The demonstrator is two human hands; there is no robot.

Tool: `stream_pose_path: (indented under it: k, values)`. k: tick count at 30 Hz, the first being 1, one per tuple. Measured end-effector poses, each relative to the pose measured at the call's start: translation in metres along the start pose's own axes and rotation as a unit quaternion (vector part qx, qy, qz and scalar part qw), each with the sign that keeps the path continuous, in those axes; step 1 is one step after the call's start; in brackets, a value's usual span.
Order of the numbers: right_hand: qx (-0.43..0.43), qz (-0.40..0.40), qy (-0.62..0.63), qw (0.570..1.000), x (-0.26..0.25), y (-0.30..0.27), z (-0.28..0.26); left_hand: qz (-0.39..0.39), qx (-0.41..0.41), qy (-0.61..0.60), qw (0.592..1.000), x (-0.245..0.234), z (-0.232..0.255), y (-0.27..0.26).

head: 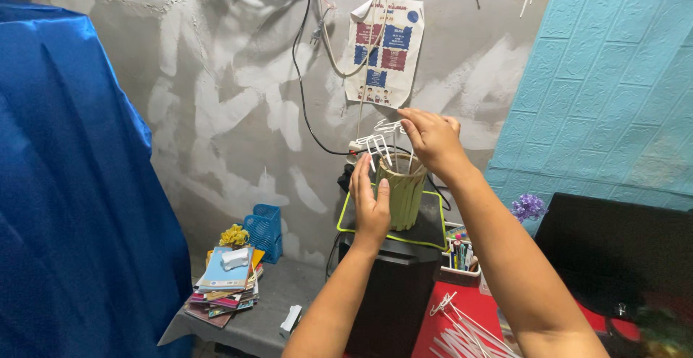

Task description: The person picks up white plastic hangers from a pile on a red desk and places them one by one into a green cylindrical container. The person repeats this action until the pile is empty and the container is full.

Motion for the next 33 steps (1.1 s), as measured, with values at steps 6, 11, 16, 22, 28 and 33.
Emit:
stream_pose_path:
  k: [6, 11, 16, 22, 28, 33]
  values:
    - [0.067, -0.079, -0.003, 0.995, -0.01, -0.012, 0.004, 0.002, 0.001, 0.003, 1.0, 0.001, -0.001, 0.0]
    - [0.052, -0.047, 0.029, 0.997, -0.025, -0.026, 0.01, -0.001, -0.009, -0.011, 1.0, 0.0, 0.006, -0.001]
    - [-0.021, 0.004, 0.036, 0.999, -0.048, -0.064, -0.002, 0.028, 0.031, -0.009, 0.999, -0.006, 0.03, -0.015]
    - [-0.049, -0.019, -0.027, 0.998, -0.065, -0.131, -0.009, -0.008, 0.123, 0.036, 0.992, 0.008, 0.049, -0.054]
    - [0.014, -0.07, -0.107, 0.992, -0.08, -0.207, 0.009, -0.15, 0.138, 0.07, 0.976, 0.052, 0.065, -0.099]
    - [0.112, -0.096, -0.124, 0.981, -0.088, -0.273, 0.043, -0.273, 0.098, 0.117, 0.95, 0.1, 0.068, -0.136]
Point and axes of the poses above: each hand's wrist, its own y-axis towards the middle knuckle, its own x-axis out of the palm, z = x × y, the point moved 4 cm from there along y, towards the middle knuckle, and after that the axes turned 1 degree about x, right-handed, at the moved point
